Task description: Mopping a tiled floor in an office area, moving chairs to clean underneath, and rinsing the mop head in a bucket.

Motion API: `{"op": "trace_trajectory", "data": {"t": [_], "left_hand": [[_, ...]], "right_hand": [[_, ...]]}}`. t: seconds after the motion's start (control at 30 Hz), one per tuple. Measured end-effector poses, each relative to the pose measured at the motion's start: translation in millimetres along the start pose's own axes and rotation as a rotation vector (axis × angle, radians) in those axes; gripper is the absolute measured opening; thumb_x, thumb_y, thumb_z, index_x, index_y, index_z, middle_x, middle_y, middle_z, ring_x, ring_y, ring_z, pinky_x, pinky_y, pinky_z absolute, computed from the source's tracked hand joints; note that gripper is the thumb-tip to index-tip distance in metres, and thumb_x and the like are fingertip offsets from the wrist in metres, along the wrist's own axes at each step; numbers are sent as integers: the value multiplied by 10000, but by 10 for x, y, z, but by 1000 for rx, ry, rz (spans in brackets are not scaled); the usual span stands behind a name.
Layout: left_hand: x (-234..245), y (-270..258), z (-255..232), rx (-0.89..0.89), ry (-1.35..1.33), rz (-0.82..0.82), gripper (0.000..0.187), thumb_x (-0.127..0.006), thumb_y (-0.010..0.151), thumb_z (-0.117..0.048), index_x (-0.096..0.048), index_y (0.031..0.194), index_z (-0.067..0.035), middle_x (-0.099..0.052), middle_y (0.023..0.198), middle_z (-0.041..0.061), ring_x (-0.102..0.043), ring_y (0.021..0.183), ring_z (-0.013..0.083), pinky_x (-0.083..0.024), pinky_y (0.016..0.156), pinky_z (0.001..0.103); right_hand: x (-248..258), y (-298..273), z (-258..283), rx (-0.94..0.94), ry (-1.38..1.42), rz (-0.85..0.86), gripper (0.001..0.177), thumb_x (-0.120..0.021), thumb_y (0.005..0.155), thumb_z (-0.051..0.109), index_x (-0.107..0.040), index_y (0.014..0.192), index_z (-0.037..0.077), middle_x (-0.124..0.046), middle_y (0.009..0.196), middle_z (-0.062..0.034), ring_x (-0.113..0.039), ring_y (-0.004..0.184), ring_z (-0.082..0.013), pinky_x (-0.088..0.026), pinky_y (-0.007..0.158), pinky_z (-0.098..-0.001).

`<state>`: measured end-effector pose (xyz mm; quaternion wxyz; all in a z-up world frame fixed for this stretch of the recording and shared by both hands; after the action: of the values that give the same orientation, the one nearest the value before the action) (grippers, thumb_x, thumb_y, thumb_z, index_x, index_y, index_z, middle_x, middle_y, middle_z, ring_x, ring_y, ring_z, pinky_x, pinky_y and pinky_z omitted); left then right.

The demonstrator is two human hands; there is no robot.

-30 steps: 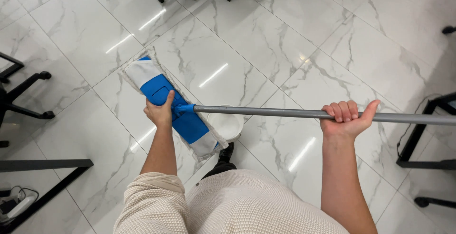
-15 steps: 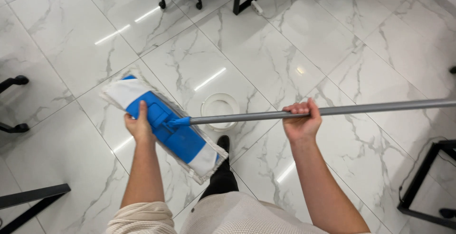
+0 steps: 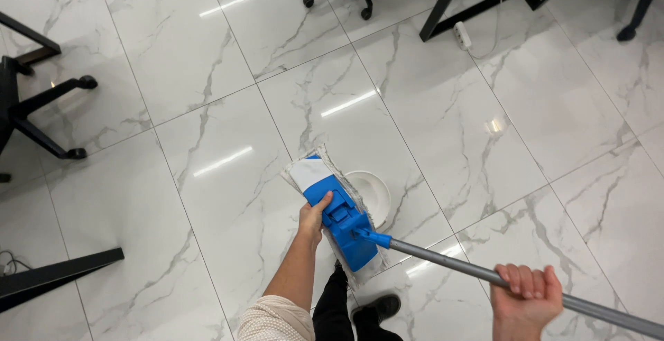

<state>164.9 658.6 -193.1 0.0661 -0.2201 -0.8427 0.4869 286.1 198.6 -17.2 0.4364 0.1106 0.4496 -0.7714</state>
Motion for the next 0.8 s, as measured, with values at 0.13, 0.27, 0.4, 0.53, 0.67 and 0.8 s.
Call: {"op": "trace_trajectory", "data": {"t": [0.13, 0.27, 0.4, 0.53, 0.67, 0.8], "left_hand": [[-246, 99, 337, 266, -223, 54, 819, -870, 755, -414, -639, 1470, -88, -739, 1403, 166, -714, 1266, 339, -599, 1073, 520], [-473, 424, 907, 354, -339, 95, 601, -682, 924, -708, -743, 1164, -161, -814, 967, 11, -765, 844, 141, -629, 714, 274], [-745, 506, 837, 268, -456, 96, 918, -510, 915, -707, -493, 1616, -115, -600, 1597, 96, -574, 1463, 212, -438, 1248, 346], [-767, 859, 1016, 313, -297, 58, 1069, -580, 795, -755, -401, 1681, -185, -510, 1674, 25, -427, 1571, 173, -291, 1301, 344], [-689, 658, 1116, 408, 63, 161, 1065, -550, 820, -734, -284, 1725, -239, -332, 1786, -3, -290, 1641, 124, 9, 1349, 495], [-432, 581, 1444, 370, 169, 122, 879, -560, 934, -575, -380, 1681, -148, -599, 1601, 75, -532, 1501, 188, -210, 1350, 387]], "right_hand": [[25, 413, 546, 63, -38, 200, 609, -637, 1179, 331, -329, 658, 261, -231, 560, 104, -195, 528, -74, -293, 681, -245], [-677, 228, 925, 201, -146, 201, 590, -681, 1175, 334, -352, 695, 237, -197, 577, 99, -175, 534, -76, -254, 641, -232], [-817, 717, 1512, 288, -95, 332, 403, -736, 972, 146, -406, 745, 192, -214, 626, 67, -187, 560, -91, -317, 642, -268], [-617, 1787, 1946, 192, 26, 504, 462, -715, 996, 0, -354, 743, 138, -224, 683, 31, -339, 636, -135, -377, 724, -327], [-886, 2376, 1715, 147, -344, 587, 532, -741, 985, 73, -290, 735, 203, -167, 669, 76, -238, 628, -82, -315, 744, -273], [-1841, 1986, 520, 253, -712, 450, 472, -465, 1119, 270, -268, 692, 225, -154, 567, 57, -99, 527, -93, -120, 571, -272]]}}
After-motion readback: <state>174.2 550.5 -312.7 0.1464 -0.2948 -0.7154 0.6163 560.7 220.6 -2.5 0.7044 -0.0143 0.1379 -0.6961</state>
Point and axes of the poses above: each hand's wrist, its own y-axis towards the middle knuckle, its own x-axis out of the back of the hand, z = x × y, the point moved 9 cm from there along y, towards the middle knuckle
